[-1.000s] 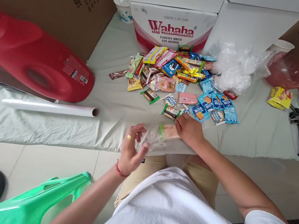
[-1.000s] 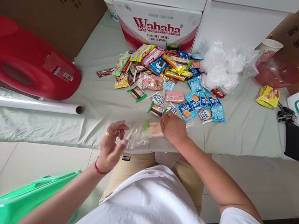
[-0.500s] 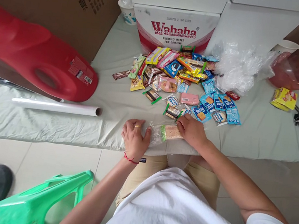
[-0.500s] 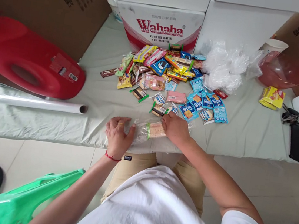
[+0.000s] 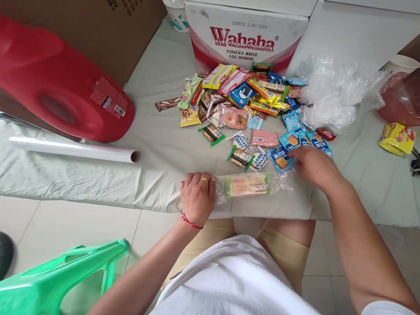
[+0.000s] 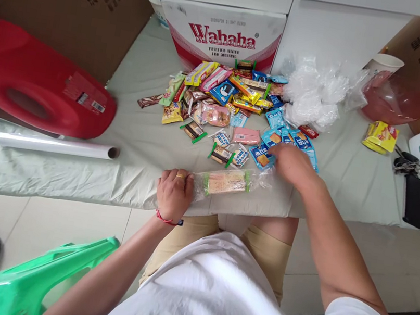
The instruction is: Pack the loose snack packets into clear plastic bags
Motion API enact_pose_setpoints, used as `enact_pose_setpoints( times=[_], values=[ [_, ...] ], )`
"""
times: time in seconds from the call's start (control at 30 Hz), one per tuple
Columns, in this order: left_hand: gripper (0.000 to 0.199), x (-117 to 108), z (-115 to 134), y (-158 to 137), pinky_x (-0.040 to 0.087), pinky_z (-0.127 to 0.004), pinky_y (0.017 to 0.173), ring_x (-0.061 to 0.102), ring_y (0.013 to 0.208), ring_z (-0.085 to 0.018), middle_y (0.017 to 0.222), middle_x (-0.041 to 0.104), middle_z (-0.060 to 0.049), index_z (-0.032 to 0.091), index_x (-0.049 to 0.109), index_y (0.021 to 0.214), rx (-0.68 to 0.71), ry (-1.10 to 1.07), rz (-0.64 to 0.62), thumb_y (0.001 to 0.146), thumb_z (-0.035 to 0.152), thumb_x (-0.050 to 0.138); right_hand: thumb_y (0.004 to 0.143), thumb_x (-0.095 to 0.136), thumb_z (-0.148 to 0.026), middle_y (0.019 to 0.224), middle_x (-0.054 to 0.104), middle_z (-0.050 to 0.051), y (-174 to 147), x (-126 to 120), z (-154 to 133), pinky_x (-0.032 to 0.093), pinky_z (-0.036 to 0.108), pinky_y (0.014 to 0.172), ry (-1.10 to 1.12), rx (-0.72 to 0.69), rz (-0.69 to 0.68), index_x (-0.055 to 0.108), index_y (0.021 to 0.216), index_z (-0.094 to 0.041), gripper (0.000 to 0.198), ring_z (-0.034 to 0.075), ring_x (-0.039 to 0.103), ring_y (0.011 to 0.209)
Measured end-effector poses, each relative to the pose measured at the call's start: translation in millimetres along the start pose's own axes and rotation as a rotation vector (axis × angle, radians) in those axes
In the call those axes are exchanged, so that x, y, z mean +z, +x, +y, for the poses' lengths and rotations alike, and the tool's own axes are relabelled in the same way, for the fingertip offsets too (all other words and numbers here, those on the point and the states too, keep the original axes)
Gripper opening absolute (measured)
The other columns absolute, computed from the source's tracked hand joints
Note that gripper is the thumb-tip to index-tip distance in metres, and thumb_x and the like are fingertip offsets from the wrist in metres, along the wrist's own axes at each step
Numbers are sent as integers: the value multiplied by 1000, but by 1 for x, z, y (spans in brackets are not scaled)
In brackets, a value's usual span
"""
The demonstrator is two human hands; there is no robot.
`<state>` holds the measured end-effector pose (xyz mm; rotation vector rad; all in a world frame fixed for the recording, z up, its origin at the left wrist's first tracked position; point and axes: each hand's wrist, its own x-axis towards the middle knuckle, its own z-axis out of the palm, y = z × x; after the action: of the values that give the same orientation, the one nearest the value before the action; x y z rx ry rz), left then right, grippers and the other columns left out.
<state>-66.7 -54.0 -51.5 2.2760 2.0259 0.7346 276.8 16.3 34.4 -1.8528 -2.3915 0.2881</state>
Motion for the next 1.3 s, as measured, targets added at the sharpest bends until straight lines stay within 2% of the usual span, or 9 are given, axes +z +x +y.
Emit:
enact_pose_setpoints(
  times=[0.07,0.17,0.3,0.6,0.77,0.9,1.07,1.17,1.3],
  values=[
    [29,1,0,0,38,-39,73,60,86,-29,82,71,-10,21,68,88,0,-7,-28,103,34,48,90,54,-10,110,72,17,-10,-7,-7,52,47,90,-112,156,232,76,112,-16,32,36,62,110],
    [30,1,0,3,38,-38,70,61,82,-29,78,72,-10,21,67,81,-20,-43,-60,101,37,51,97,50,-15,119,71,14,-31,2,-51,52,46,96,16,-38,377,72,123,-20,34,32,62,114],
    [25,-9,-3,14,35,-33,63,60,68,-24,67,68,-5,23,64,76,-170,-173,-161,94,39,57,103,49,-19,140,66,6,-50,38,-116,55,35,94,145,-434,51,68,131,-29,35,23,65,116],
    [30,-32,42,45,31,-22,45,48,46,-10,57,51,6,20,54,77,-789,-1273,-590,73,41,76,101,51,-12,148,61,7,-46,59,-125,54,39,98,228,-410,-72,68,133,-25,39,25,64,115],
    [16,-26,72,27,48,-27,60,61,66,-16,76,63,-3,18,64,94,-381,-933,-468,91,27,51,96,47,-6,134,69,6,-50,57,-101,51,38,106,505,-446,15,71,124,-26,41,22,64,122],
    [38,-23,80,5,54,-33,73,68,92,-23,110,67,-15,13,64,127,60,-387,-365,98,21,42,98,55,-23,137,66,13,-56,54,-63,44,48,111,398,-55,285,67,134,-22,38,29,58,129],
    [48,-16,87,-8,50,-31,62,67,101,-26,118,65,-16,11,53,144,195,-61,-329,99,25,47,92,64,-41,94,72,12,-58,57,-36,43,47,98,343,219,64,74,111,-15,34,29,62,94],
    [48,-13,88,-9,50,-31,61,67,102,-26,117,65,-15,11,55,144,225,-8,-304,98,26,49,86,68,-44,73,62,2,-59,56,-31,46,37,83,700,265,-9,69,82,-19,25,19,56,73],
    [50,-12,84,-9,53,-33,65,68,103,-26,117,65,-15,9,56,145,240,-12,-311,99,27,49,70,82,-52,83,64,-1,-62,47,-27,50,30,72,1281,454,63,64,83,-21,39,15,58,75]
  ],
)
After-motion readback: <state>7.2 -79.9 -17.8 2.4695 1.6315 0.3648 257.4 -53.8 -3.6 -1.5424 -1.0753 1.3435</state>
